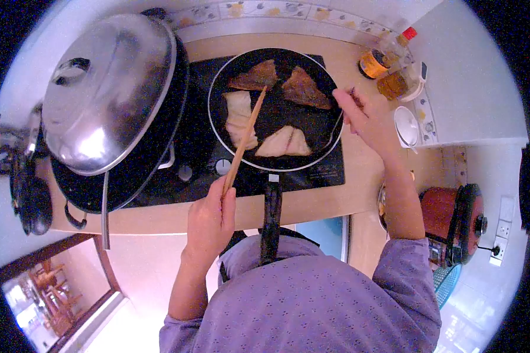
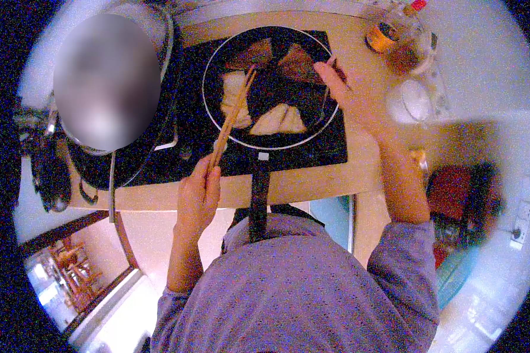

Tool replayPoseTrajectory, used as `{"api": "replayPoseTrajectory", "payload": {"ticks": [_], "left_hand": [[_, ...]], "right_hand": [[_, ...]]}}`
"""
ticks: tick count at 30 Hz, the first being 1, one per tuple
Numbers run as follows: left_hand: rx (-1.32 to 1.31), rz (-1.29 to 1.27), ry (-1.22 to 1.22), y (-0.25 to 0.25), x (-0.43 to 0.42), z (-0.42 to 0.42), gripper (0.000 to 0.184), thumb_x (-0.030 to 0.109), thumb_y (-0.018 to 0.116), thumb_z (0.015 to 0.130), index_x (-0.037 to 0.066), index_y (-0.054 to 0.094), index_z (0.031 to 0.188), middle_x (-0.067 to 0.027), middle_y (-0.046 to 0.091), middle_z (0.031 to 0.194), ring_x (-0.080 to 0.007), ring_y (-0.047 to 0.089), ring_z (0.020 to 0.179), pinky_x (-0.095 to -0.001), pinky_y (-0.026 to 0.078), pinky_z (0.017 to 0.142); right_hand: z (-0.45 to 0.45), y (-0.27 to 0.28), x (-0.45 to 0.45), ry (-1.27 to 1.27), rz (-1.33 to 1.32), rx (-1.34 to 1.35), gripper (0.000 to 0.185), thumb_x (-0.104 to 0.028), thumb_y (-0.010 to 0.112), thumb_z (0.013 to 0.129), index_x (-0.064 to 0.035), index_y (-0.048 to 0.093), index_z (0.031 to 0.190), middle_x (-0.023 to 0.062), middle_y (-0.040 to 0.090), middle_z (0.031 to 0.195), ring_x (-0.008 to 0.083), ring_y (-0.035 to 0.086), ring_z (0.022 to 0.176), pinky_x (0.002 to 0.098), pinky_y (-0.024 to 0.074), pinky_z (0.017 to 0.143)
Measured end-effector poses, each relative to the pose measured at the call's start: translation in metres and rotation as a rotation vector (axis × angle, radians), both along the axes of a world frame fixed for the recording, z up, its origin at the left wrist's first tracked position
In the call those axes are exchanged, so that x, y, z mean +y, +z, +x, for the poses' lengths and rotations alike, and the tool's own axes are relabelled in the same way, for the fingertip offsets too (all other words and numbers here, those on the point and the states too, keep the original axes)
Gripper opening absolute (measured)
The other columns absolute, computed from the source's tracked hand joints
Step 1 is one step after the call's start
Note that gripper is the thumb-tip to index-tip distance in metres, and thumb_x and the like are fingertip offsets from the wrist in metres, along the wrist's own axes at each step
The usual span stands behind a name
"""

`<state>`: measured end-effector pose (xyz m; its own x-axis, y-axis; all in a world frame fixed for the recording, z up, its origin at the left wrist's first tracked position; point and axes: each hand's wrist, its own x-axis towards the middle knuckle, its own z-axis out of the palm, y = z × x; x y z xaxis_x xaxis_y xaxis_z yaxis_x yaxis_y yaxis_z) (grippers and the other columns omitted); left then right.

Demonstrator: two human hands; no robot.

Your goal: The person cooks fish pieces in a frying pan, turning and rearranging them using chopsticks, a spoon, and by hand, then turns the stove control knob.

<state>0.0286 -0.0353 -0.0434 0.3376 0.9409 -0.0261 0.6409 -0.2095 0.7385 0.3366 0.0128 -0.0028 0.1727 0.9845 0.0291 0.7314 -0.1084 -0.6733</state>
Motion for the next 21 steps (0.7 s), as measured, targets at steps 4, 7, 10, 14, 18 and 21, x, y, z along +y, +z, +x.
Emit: {"api": "replayPoseTrajectory", "payload": {"ticks": [4, 7, 10, 14, 18, 21], "left_hand": [[0.001, -0.019, 0.039, 0.0, 0.002, -0.005, 0.023, 0.013, 0.052, 0.091, -0.001, 0.054, 0.109, -0.0208, 0.061, 0.069, -0.0372, 0.061, 0.059, -0.0438, 0.046, 0.052], [0.005, -0.042, 0.063, 0.003, 0.002, -0.009, 0.024, 0.013, 0.052, 0.091, -0.001, 0.054, 0.11, -0.0212, 0.061, 0.07, -0.037, 0.061, 0.06, -0.0437, 0.046, 0.053], [-0.006, -0.038, 0.086, 0.002, 0.0, -0.012, 0.024, 0.013, 0.052, 0.091, -0.001, 0.054, 0.11, -0.0211, 0.062, 0.071, -0.0366, 0.062, 0.06, -0.0434, 0.046, 0.053], [-0.025, -0.025, 0.091, -0.005, -0.003, -0.015, 0.024, 0.015, 0.05, 0.092, 0.001, 0.054, 0.112, -0.0138, 0.057, 0.066, -0.0261, 0.057, 0.055, -0.0376, 0.043, 0.049], [-0.047, -0.014, 0.109, -0.005, -0.005, -0.014, 0.024, 0.017, 0.049, 0.094, 0.003, 0.055, 0.113, -0.0066, 0.052, 0.06, -0.016, 0.051, 0.049, -0.0321, 0.039, 0.046], [-0.05, 0.019, 0.115, -0.006, -0.005, -0.014, 0.023, 0.016, 0.049, 0.094, 0.004, 0.055, 0.113, -0.0068, 0.052, 0.06, -0.0161, 0.051, 0.05, -0.032, 0.039, 0.046]], "right_hand": [[-0.004, 0.003, 0.006, 0.014, -0.005, 0.131, 0.028, -0.029, 0.052, 0.094, -0.004, 0.062, 0.1, 0.0021, 0.059, 0.07, 0.0057, 0.054, 0.057, 0.02, 0.0407, 0.048], [-0.003, -0.007, 0.018, 0.196, 0.011, 0.21, 0.027, -0.026, 0.05, 0.095, -0.0035, 0.062, 0.103, 0.0027, 0.06, 0.077, 0.0063, 0.055, 0.062, 0.0196, 0.0432, 0.05], [0.002, -0.013, 0.037, 0.289, -0.104, 0.264, 0.027, -0.025, 0.047, 0.096, -0.0038, 0.062, 0.103, 0.0017, 0.06, 0.079, 0.0066, 0.055, 0.063, 0.0195, 0.0449, 0.051], [0.001, -0.017, 0.062, 0.325, -0.233, 0.341, 0.029, -0.027, 0.046, 0.097, -0.0045, 0.062, 0.103, 0.0004, 0.058, 0.08, 0.0061, 0.054, 0.066, 0.0189, 0.0447, 0.052], [-0.005, -0.019, 0.079, 0.364, -0.297, 0.308, 0.03, -0.03, 0.047, 0.096, -0.005, 0.063, 0.1, -0.0002, 0.057, 0.076, 0.0058, 0.054, 0.063, 0.0188, 0.0442, 0.051], [-0.016, -0.009, 0.082, 0.355, -0.363, 0.302, 0.03, -0.031, 0.048, 0.095, -0.0054, 0.064, 0.097, -0.0011, 0.056, 0.071, 0.0056, 0.053, 0.059, 0.0192, 0.0431, 0.048]]}}
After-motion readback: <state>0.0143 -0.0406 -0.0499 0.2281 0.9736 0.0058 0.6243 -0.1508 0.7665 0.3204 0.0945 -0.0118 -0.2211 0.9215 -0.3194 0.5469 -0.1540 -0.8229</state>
